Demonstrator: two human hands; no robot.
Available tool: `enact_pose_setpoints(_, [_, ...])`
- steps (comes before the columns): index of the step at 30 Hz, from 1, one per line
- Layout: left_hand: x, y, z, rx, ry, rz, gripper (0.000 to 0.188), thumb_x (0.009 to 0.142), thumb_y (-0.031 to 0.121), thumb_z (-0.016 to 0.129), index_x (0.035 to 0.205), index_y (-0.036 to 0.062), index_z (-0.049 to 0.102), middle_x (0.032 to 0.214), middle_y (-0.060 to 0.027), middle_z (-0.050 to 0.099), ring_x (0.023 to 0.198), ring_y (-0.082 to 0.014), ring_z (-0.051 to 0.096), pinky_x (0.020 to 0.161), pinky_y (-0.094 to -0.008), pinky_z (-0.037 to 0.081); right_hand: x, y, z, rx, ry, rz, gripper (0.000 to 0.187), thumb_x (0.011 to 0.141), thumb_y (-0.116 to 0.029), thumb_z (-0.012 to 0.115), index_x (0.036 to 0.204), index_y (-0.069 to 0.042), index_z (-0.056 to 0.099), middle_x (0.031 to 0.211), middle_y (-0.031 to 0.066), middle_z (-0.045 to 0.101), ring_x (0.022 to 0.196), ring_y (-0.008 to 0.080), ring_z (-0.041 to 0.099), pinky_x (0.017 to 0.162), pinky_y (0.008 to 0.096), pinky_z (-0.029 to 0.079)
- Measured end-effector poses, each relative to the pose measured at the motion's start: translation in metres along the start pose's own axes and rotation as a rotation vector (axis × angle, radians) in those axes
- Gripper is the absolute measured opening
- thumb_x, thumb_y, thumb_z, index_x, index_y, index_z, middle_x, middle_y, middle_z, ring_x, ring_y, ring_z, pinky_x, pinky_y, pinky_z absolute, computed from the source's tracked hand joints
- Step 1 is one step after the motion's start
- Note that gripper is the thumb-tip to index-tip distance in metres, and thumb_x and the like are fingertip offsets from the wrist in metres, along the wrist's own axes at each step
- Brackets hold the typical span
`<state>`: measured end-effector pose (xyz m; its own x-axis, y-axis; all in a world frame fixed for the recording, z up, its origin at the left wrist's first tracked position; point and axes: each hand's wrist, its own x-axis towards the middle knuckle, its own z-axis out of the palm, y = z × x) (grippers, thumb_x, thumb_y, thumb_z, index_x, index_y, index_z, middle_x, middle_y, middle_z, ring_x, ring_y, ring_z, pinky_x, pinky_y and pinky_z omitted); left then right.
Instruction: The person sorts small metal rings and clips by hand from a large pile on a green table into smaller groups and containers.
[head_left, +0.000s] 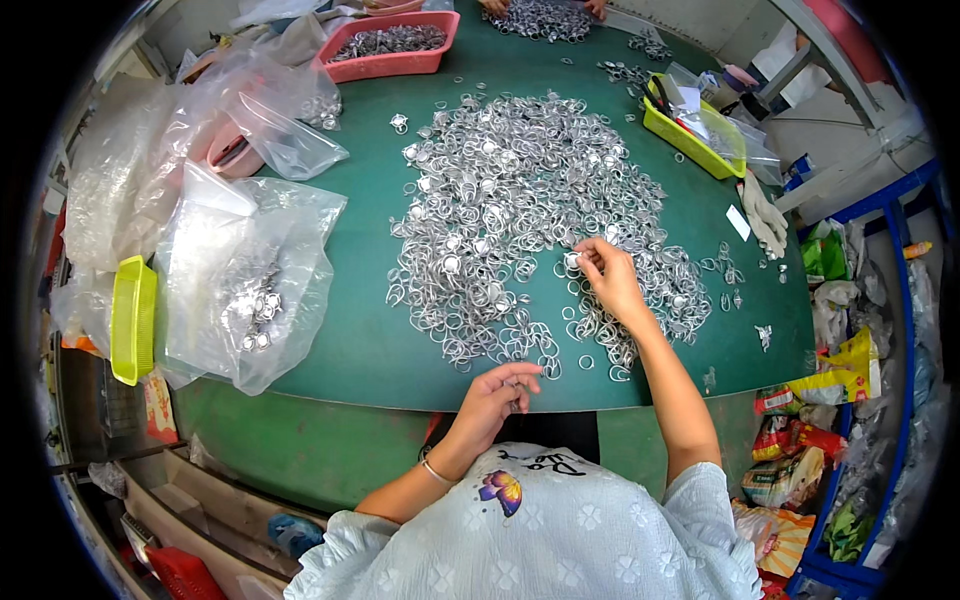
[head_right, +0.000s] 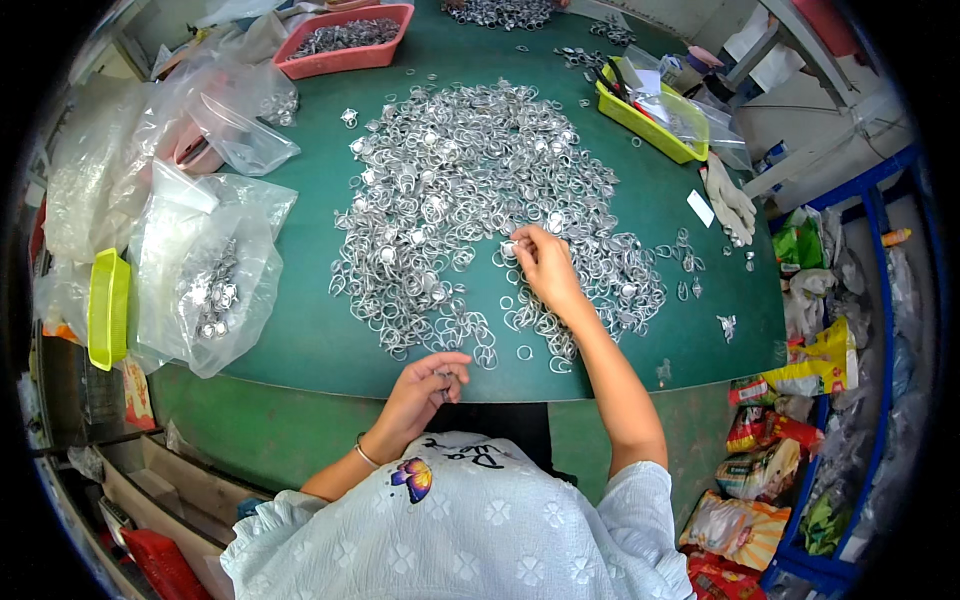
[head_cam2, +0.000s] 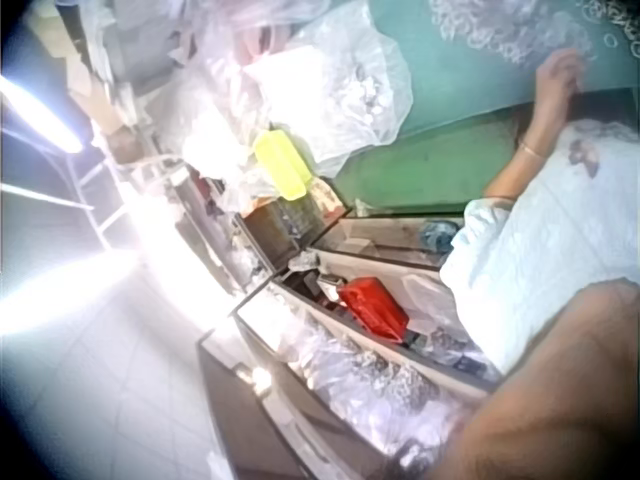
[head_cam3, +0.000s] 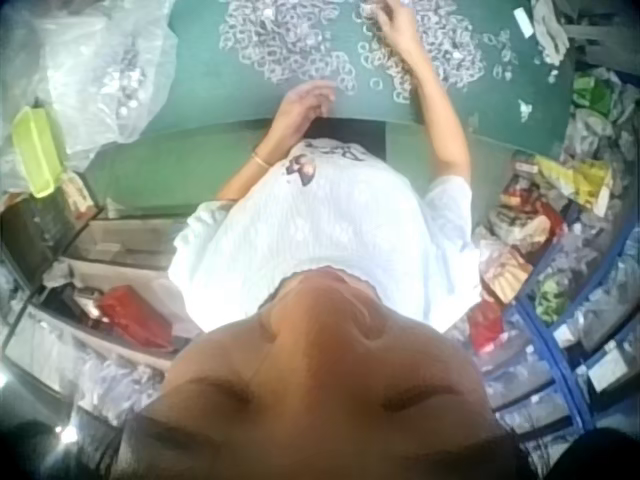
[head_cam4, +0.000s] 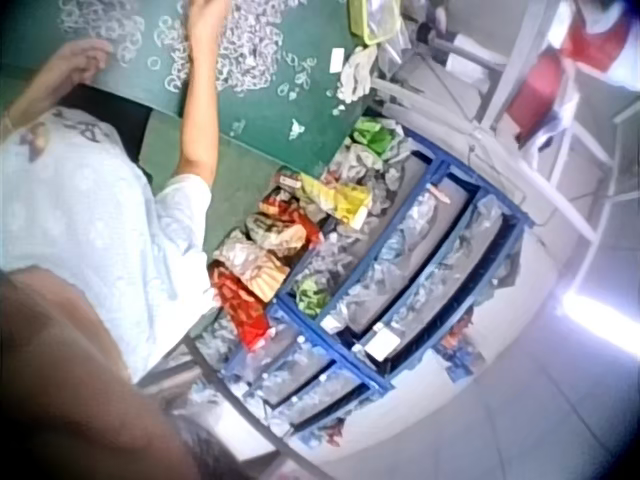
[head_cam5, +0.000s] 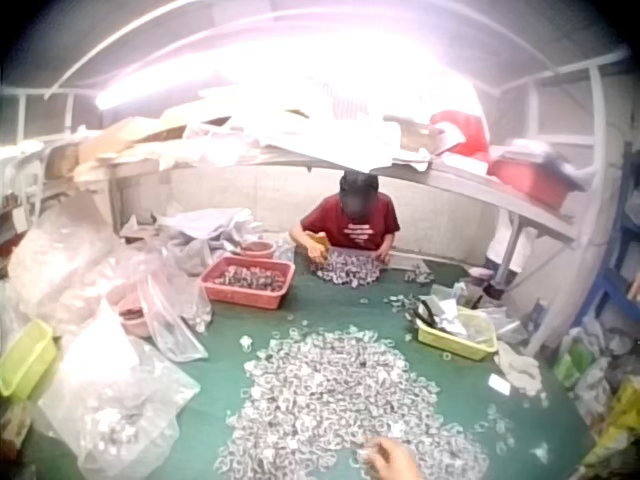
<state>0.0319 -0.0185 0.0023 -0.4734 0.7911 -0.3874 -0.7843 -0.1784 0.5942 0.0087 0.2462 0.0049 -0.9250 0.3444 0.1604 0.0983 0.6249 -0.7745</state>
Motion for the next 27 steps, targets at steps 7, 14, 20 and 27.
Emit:
enact_pose_setpoints(7, [0.007, 0.004, 0.004, -0.039, 0.037, 0.024, 0.033, 0.086, -0.002, 0.045, 0.119, -0.0026, 0.053, 0.091, -0.0068, 0.058, 0.069, -0.0088, 0.049, 0.064, -0.0219, 0.042, -0.023, -0.014, -0.012, 0.498, -0.184, 0.287, 0.018, 0.084, 0.0, 0.062, 0.102, 0.001, 0.062, 0.082, 0.0004, 0.061, 0.073, 0.006, 0.057, 0.065, 0.0191, 0.046])
enact_pose_setpoints(14, [0.049, 0.013, 0.021, 0.34, 0.143, 0.266, 0.029, 0.093, 0.01, 0.051, 0.121, 0.002, 0.052, 0.088, -0.0057, 0.062, 0.056, -0.0036, 0.039, 0.054, -0.0193, 0.037, -0.042, -0.026, -0.003, -0.03, 0.012, -0.013, 0.011, 0.083, -0.003, 0.062, 0.093, -0.001, 0.064, 0.08, 0.0061, 0.063, 0.071, 0.011, 0.059, 0.061, 0.0255, 0.047])
enact_pose_setpoints(20, [0.061, 0.013, 0.026, 0.375, 0.106, 0.294, 0.031, 0.092, 0.008, 0.052, 0.121, -0.0007, 0.051, 0.091, -0.0084, 0.064, 0.056, -0.0034, 0.04, 0.05, -0.0187, 0.037, -0.044, -0.033, -0.012, 0.12, -0.028, 0.119, 0.012, 0.077, 0.003, 0.063, 0.089, -0.001, 0.063, 0.078, 0.0101, 0.059, 0.066, 0.0169, 0.059, 0.062, 0.0289, 0.047])
enact_pose_setpoints(27, [0.079, 0.009, 0.038, 0.476, 0.063, 0.216, 0.024, 0.089, 0.005, 0.056, 0.111, -0.0041, 0.054, 0.088, -0.0086, 0.066, 0.054, -0.0024, 0.045, 0.045, -0.017, 0.036, -0.054, -0.03, 0.003, 0.765, -0.101, 0.259, 0.014, 0.087, 0.002, 0.056, 0.101, 0.002, 0.058, 0.077, 0.0009, 0.056, 0.07, 0.0062, 0.055, 0.061, 0.0206, 0.046])
